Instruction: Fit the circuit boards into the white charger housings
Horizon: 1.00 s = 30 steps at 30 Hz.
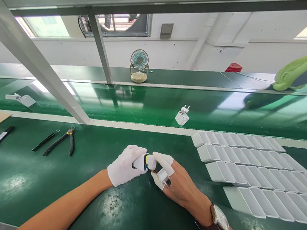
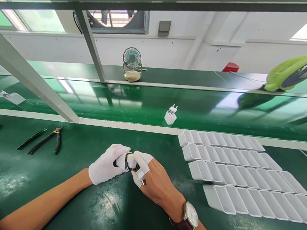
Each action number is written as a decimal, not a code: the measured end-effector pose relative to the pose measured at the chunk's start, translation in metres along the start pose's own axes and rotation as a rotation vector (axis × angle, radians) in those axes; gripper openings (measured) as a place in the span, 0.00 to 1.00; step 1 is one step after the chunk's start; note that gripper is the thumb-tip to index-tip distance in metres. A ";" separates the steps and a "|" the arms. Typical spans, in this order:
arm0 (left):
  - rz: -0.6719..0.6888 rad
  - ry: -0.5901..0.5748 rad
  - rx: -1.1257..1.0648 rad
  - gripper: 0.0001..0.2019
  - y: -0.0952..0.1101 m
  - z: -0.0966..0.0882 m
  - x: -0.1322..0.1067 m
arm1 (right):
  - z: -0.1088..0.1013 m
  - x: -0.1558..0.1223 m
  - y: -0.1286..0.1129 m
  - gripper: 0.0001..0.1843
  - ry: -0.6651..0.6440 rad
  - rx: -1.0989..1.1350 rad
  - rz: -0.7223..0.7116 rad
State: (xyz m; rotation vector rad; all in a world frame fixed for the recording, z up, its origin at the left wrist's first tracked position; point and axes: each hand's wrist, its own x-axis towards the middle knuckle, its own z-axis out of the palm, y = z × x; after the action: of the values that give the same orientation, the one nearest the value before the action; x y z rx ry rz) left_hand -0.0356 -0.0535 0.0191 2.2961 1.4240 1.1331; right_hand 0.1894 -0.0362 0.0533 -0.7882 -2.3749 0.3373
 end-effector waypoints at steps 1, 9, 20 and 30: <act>0.000 -0.012 -0.005 0.26 -0.001 0.000 0.000 | 0.000 0.000 0.000 0.32 -0.005 0.003 0.002; -0.017 -0.091 -0.087 0.30 -0.003 0.001 -0.003 | 0.013 -0.003 0.001 0.32 0.039 -0.002 0.003; -0.186 -0.221 -0.288 0.16 -0.010 -0.016 0.005 | 0.011 -0.004 0.003 0.23 0.113 0.108 0.074; -0.525 -0.305 -0.502 0.16 -0.005 -0.021 0.012 | 0.024 -0.008 0.009 0.26 -0.027 0.007 -0.007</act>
State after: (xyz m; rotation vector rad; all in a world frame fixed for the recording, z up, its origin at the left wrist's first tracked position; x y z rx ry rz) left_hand -0.0508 -0.0454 0.0363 1.5454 1.3202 0.8140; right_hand 0.1837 -0.0345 0.0270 -0.7766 -2.3996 0.3557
